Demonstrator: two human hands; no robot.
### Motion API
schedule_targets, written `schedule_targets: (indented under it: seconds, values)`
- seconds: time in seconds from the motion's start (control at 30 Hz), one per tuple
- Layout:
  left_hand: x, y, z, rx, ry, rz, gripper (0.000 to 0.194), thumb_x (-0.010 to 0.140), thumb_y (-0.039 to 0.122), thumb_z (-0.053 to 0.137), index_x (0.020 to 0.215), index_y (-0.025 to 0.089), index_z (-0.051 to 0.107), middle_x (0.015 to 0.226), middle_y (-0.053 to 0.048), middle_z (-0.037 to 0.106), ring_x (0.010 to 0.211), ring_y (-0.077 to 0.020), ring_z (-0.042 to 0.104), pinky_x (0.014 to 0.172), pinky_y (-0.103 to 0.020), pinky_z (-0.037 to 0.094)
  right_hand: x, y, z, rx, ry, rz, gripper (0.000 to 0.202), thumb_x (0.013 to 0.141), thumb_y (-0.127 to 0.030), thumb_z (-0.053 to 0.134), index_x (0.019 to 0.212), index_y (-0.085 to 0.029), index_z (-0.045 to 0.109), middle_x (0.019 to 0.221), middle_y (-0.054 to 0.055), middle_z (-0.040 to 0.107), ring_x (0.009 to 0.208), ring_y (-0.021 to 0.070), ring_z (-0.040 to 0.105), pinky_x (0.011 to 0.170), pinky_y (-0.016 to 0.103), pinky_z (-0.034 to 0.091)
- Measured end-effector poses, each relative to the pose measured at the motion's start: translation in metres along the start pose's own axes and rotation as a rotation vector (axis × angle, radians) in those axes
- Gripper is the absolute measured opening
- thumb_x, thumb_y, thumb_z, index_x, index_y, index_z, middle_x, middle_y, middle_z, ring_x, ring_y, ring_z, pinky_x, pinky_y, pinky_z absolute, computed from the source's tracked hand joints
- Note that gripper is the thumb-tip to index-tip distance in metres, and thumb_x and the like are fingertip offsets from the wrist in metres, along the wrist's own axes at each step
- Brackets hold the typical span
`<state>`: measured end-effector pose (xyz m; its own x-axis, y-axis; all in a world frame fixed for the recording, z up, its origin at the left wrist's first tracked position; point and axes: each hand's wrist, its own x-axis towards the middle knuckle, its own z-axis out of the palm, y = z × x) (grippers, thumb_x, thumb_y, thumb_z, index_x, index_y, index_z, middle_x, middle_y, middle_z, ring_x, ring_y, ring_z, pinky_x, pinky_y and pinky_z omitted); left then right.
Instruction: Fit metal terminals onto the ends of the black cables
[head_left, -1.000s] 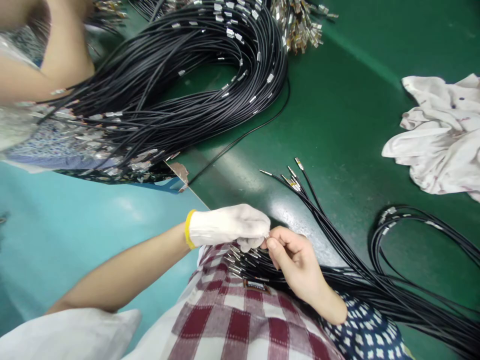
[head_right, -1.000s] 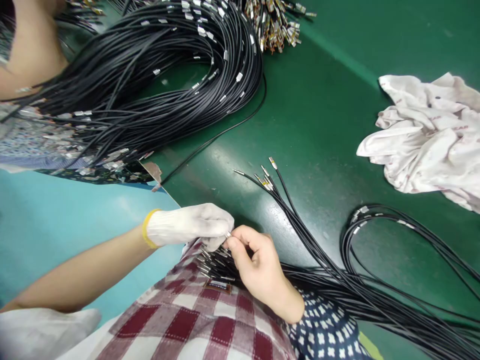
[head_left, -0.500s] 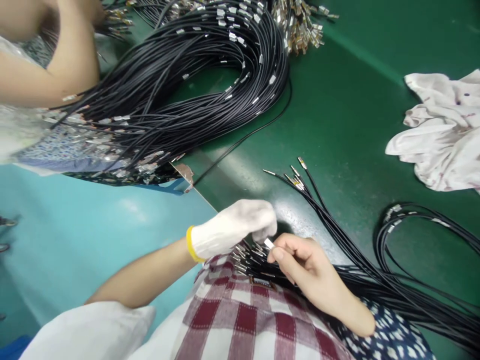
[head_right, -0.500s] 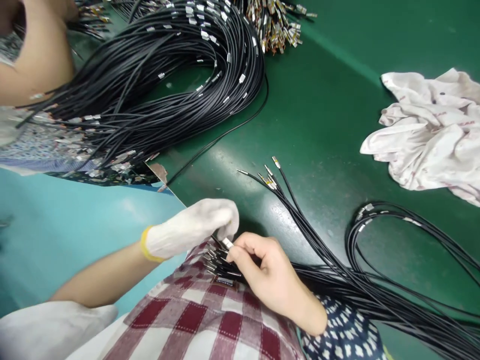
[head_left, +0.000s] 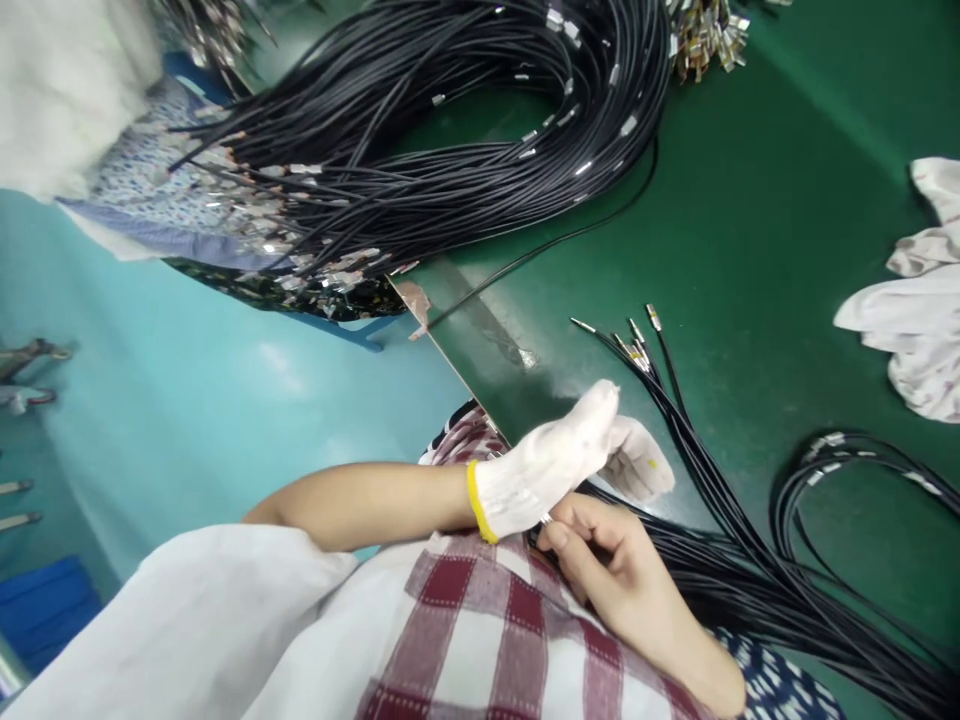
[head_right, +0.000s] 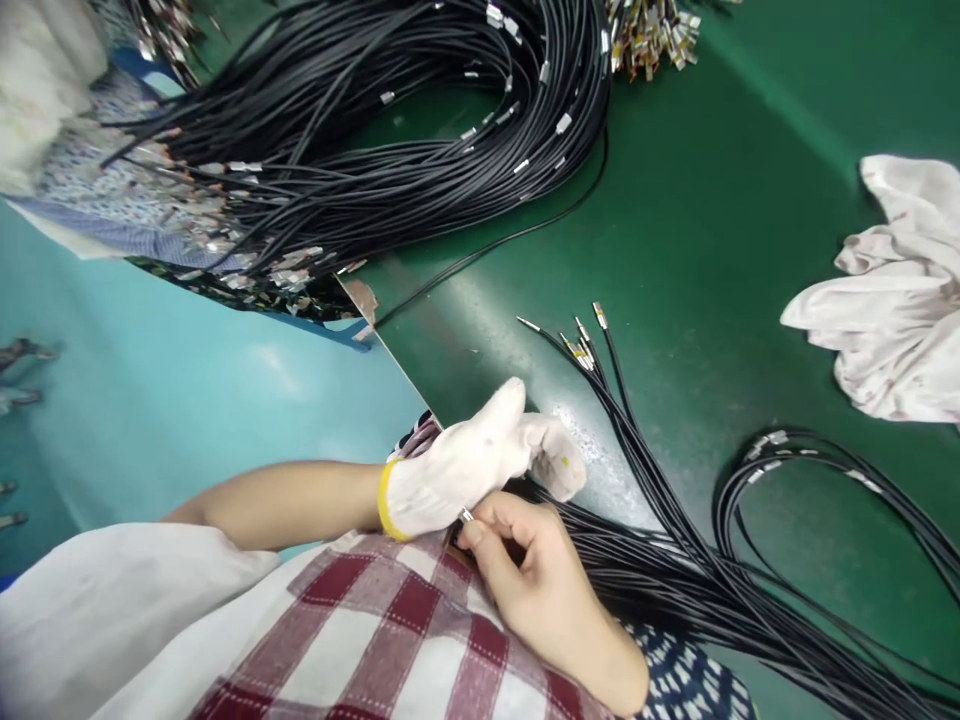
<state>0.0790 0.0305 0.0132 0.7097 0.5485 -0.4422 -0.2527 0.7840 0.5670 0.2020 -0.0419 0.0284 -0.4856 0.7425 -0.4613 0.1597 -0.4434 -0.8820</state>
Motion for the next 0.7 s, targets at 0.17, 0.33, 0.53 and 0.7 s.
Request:
schedule_targets:
  seconds: [0.17, 0.33, 0.53, 0.7]
  values:
    - [-0.0024, 0.0009, 0.0050, 0.008, -0.029, -0.038, 0.086, 0.094, 0.072, 0.004, 0.075, 0.015, 0.065, 0.079, -0.007, 0.060, 0.077, -0.0180, 0.054, 0.082, -0.034, 0.043, -0.0025, 0.0015, 0.0033, -0.013, 0.004, -0.040, 0.036, 0.099, -0.036, 0.049, 0.067, -0.019, 0.047, 0.060, -0.003, 0.044, 0.054, 0.0108, 0.036, 0.052, 0.024, 0.030]
    - [-0.0003, -0.0036, 0.0048, -0.007, -0.046, -0.074, 0.083, 0.097, 0.066, 0.004, 0.076, 0.015, 0.065, 0.079, -0.006, 0.060, 0.074, -0.0166, 0.053, 0.083, -0.033, 0.044, -0.0030, 0.0047, 0.0038, -0.018, 0.013, -0.054, 0.038, 0.100, -0.036, 0.049, 0.066, -0.019, 0.045, 0.059, -0.003, 0.043, 0.054, 0.0105, 0.036, 0.051, 0.023, 0.029]
    - [-0.0004, -0.0063, 0.0027, 0.023, -0.079, -0.043, 0.086, 0.094, 0.072, 0.005, 0.082, 0.015, 0.068, 0.079, -0.006, 0.059, 0.075, -0.0169, 0.053, 0.082, -0.032, 0.043, -0.0048, 0.0067, 0.0033, -0.023, 0.012, -0.056, 0.035, 0.100, -0.035, 0.049, 0.070, -0.017, 0.051, 0.059, -0.003, 0.045, 0.053, 0.0105, 0.037, 0.051, 0.023, 0.030]
    - [-0.0033, -0.0010, 0.0056, 0.054, -0.071, -0.046, 0.085, 0.096, 0.068, 0.004, 0.085, 0.014, 0.068, 0.079, -0.006, 0.057, 0.076, -0.0172, 0.051, 0.083, -0.034, 0.041, -0.0042, 0.0063, 0.0028, -0.012, 0.009, -0.063, 0.037, 0.100, -0.036, 0.049, 0.068, -0.018, 0.049, 0.060, -0.003, 0.045, 0.054, 0.0105, 0.037, 0.051, 0.023, 0.030]
